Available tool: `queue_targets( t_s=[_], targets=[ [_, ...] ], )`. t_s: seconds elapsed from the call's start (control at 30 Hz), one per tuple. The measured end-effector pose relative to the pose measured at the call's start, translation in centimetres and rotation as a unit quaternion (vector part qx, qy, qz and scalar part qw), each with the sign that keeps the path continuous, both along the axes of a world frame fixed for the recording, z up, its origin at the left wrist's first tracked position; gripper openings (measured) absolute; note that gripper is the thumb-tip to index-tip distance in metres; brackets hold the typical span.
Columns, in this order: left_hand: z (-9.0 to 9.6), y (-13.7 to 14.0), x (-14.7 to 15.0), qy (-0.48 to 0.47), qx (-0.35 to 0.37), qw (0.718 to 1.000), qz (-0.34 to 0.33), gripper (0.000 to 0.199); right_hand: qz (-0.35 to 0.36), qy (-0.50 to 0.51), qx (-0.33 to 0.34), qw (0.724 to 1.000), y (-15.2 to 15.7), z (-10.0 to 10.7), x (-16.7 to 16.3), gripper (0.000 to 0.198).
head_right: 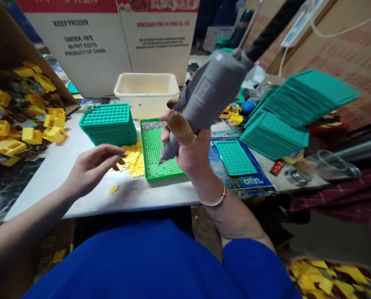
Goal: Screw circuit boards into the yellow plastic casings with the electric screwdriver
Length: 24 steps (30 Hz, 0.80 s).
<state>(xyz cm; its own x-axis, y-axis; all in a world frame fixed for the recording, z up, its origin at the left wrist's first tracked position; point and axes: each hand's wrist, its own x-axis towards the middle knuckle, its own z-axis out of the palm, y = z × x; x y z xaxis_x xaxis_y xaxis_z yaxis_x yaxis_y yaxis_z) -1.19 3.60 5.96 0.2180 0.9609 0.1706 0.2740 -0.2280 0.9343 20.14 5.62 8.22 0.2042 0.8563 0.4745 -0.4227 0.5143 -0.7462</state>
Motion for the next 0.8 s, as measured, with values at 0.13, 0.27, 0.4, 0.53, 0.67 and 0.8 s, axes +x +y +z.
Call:
queue_targets(
  t_s=[0.13,0.27,0.4,0.53,0.67,0.8],
  targets=[
    [-2.3,-0.5,1.2,0.061,0.040,0.995,-0.068,0.018,0.026,-0.037,0.020,0.999,0.3,-0.4,-0.7,0.014],
    [-2.5,-0.3,2.7,0.050,0.054,0.993,-0.089,0.020,0.071,-0.052,0.047,0.995,0.4,-0.5,-1.2,0.042],
    [-2.0,-0.1,2.5,0.015,0.033,0.997,-0.070,0.017,0.038,-0.087,0.018,0.995,1.6,-0.6,-1.3,0.059],
    [-2.3,-0.6,1.6,-0.006,0.024,0.999,-0.042,0.015,0.030,-0.037,0.008,0.999,2.6,-0.8,-1.0,0.053],
    [-2.7,-1.1,-0.3,0.016,0.046,0.999,0.000,0.015,0.032,0.046,-0.004,0.998,2.2,-0.7,-0.7,0.052],
    [-2.1,-0.5,-4.7,0.071,0.091,0.988,0.106,0.014,0.012,0.083,0.015,0.996,1.8,-0.9,-0.2,0.048]
  ],
)
